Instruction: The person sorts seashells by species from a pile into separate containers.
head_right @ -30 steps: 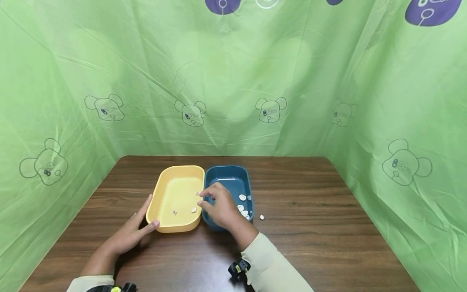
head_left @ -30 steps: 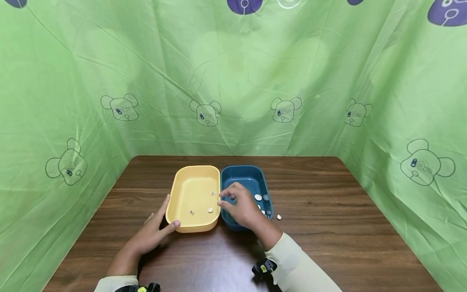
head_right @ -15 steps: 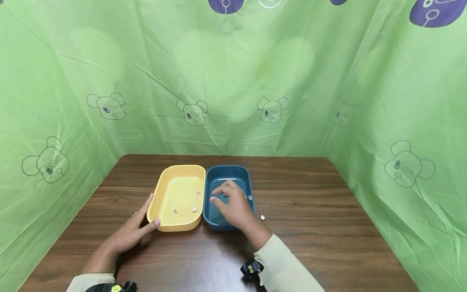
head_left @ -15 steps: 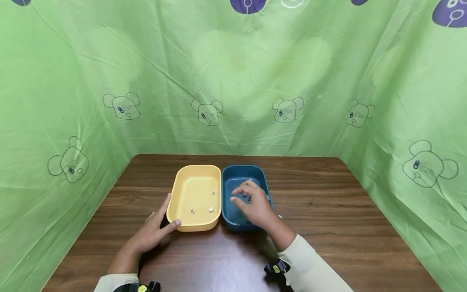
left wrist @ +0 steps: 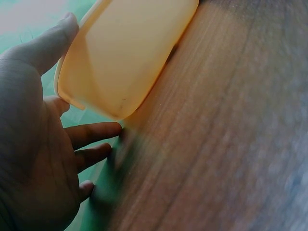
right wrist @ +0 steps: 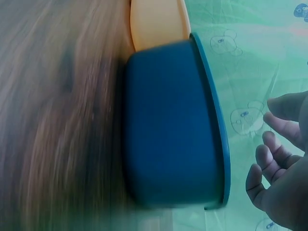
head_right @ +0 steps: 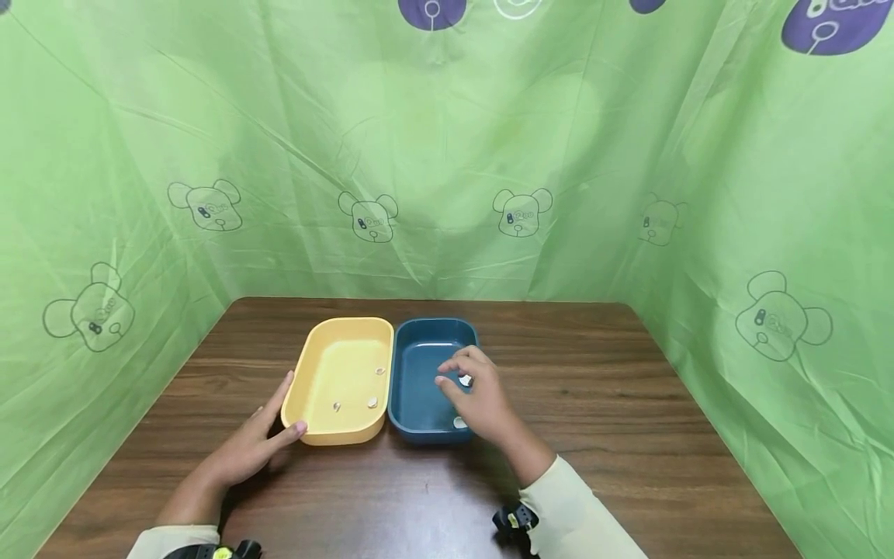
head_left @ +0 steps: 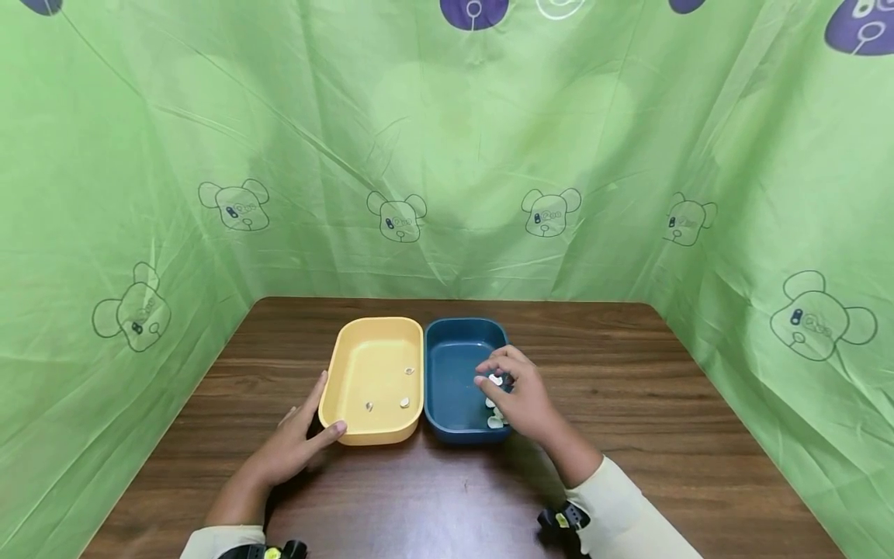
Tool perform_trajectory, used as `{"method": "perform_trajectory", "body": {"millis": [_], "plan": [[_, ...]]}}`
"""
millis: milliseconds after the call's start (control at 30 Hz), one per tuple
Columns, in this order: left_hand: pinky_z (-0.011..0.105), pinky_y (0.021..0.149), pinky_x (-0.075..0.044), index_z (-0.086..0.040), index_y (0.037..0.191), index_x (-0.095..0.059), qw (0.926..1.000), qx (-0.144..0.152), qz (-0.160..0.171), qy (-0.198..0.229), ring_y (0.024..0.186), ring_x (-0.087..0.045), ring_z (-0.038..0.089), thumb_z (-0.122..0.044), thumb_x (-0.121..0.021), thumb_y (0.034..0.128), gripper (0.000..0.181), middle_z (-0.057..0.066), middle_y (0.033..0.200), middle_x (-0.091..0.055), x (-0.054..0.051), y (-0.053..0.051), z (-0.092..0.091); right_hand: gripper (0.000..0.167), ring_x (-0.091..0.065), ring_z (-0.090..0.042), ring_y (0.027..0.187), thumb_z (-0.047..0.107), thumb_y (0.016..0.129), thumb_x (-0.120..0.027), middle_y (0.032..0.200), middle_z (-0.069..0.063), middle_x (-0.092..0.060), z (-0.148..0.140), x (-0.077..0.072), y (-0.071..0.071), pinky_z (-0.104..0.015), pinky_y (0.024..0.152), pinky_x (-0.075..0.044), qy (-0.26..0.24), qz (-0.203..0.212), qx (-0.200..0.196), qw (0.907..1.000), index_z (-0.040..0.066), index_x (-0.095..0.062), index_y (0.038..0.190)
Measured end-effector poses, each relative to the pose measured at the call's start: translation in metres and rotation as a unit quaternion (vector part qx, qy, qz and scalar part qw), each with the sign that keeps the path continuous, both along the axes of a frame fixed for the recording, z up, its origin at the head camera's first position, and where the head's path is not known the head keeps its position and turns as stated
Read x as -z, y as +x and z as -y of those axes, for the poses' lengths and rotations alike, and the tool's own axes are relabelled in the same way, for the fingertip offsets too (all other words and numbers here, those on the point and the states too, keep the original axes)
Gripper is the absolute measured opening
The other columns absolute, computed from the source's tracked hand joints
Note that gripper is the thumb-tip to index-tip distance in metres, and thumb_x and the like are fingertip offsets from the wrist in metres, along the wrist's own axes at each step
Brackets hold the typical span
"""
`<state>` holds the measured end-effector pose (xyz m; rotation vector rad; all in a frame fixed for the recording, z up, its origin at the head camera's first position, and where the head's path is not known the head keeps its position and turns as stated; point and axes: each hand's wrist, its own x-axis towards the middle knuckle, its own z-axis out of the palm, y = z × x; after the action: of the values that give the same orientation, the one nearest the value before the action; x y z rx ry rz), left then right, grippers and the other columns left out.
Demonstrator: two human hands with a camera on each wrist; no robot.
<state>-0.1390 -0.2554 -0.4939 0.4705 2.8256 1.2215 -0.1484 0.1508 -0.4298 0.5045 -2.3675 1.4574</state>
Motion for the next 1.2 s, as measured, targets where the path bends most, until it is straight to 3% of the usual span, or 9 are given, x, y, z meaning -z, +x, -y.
{"method": "perform_trajectory", "body": {"millis": [467,833,1033,1200], "plan": [[0.087,0.123,-0.010,-0.025,0.178,-0.003,1.0000,0.000,-0.001,0.005,0.160,-0.024,0.064,-0.042,-0.066,0.1070,0.097,0.025,0.179,-0.023,0.001,-0.002,0.000,0.010,-0.059,-0.006,0.089,0.000,0.094,-0.082,0.102,-0.015,-0.072,-0.046,0.010,0.001,-0.025,0.068,-0.050,-0.048,0.003,0.031,0.9984,0.008,-0.082,0.101],[0.088,0.123,-0.009,-0.024,0.178,-0.003,1.0000,0.004,-0.003,0.007,0.160,-0.022,0.064,-0.042,-0.066,0.1073,0.097,0.026,0.180,-0.019,0.002,-0.003,0.000,0.010,-0.058,-0.006,0.088,-0.005,0.094,-0.081,0.097,-0.016,-0.069,-0.069,0.025,0.004,-0.023,0.066,-0.048,-0.069,-0.008,0.069,0.9952,0.000,-0.081,0.102],[0.088,0.123,-0.008,-0.024,0.178,-0.003,0.9999,0.003,0.001,0.011,0.160,-0.021,0.065,-0.041,-0.066,0.1072,0.097,0.026,0.180,-0.020,0.005,-0.003,0.000,0.009,-0.058,-0.004,0.090,-0.004,0.095,-0.080,0.098,-0.014,-0.068,-0.078,0.029,0.005,-0.021,0.067,-0.049,-0.078,0.018,0.092,0.9925,0.002,-0.081,0.102],[0.088,0.122,-0.011,-0.024,0.178,-0.004,1.0000,0.002,-0.003,0.006,0.159,-0.023,0.066,-0.041,-0.066,0.1073,0.096,0.026,0.180,-0.021,0.003,-0.002,0.000,0.009,-0.059,-0.003,0.093,0.000,0.096,-0.080,0.103,-0.014,-0.071,-0.084,0.035,0.005,-0.019,0.076,-0.052,-0.064,0.051,0.103,0.9912,0.001,-0.082,0.105]]}}
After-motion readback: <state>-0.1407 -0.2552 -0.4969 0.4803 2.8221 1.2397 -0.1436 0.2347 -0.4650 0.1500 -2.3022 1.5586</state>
